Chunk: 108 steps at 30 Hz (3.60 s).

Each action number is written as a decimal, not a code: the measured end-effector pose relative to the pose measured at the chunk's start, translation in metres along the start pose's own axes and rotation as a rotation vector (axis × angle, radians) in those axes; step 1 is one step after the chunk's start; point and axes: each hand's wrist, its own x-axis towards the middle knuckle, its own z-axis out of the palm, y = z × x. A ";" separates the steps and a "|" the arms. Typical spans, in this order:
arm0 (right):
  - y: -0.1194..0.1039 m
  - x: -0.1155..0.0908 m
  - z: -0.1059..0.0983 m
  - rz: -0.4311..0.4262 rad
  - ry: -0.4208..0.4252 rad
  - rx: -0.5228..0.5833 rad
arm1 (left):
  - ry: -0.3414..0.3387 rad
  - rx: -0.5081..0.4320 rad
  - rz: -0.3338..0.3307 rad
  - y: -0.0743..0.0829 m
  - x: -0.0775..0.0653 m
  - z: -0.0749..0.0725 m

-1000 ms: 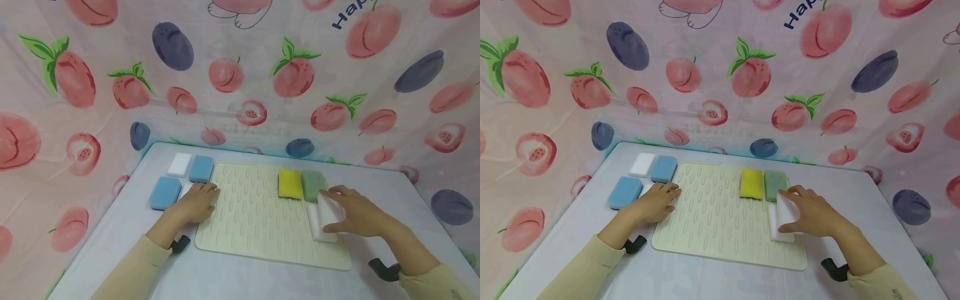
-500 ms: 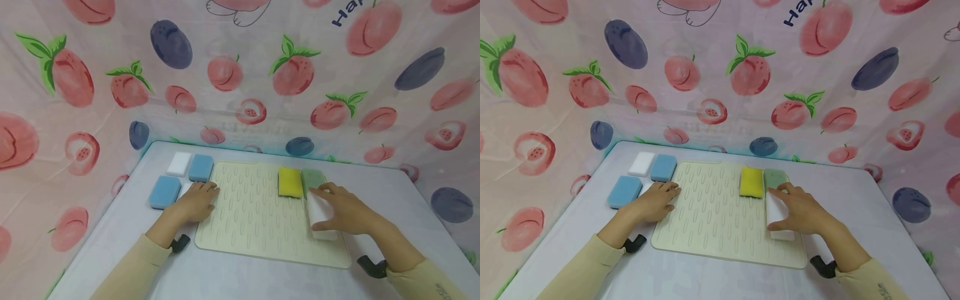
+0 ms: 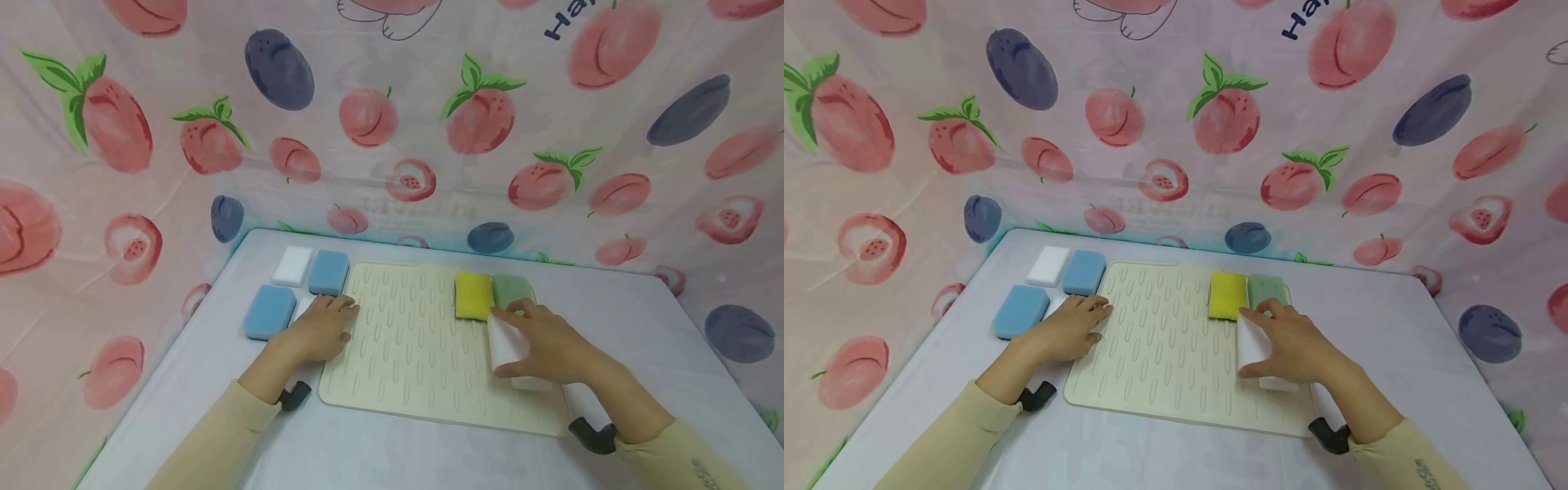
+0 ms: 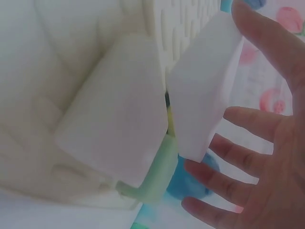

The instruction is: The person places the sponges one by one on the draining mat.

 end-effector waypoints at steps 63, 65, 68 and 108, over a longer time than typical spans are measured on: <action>-0.040 0.022 0.034 -0.008 -0.046 -0.009 | -0.001 -0.036 -0.033 0.001 -0.001 -0.002; -0.040 0.023 0.034 -0.010 -0.040 -0.007 | -0.002 -0.040 -0.035 0.001 -0.002 -0.002; -0.038 0.022 0.033 -0.006 -0.032 0.003 | -0.001 -0.038 -0.037 0.000 -0.002 -0.001; 0.013 0.011 0.027 -0.062 0.202 0.319 | 0.010 -0.017 -0.022 0.005 0.000 0.004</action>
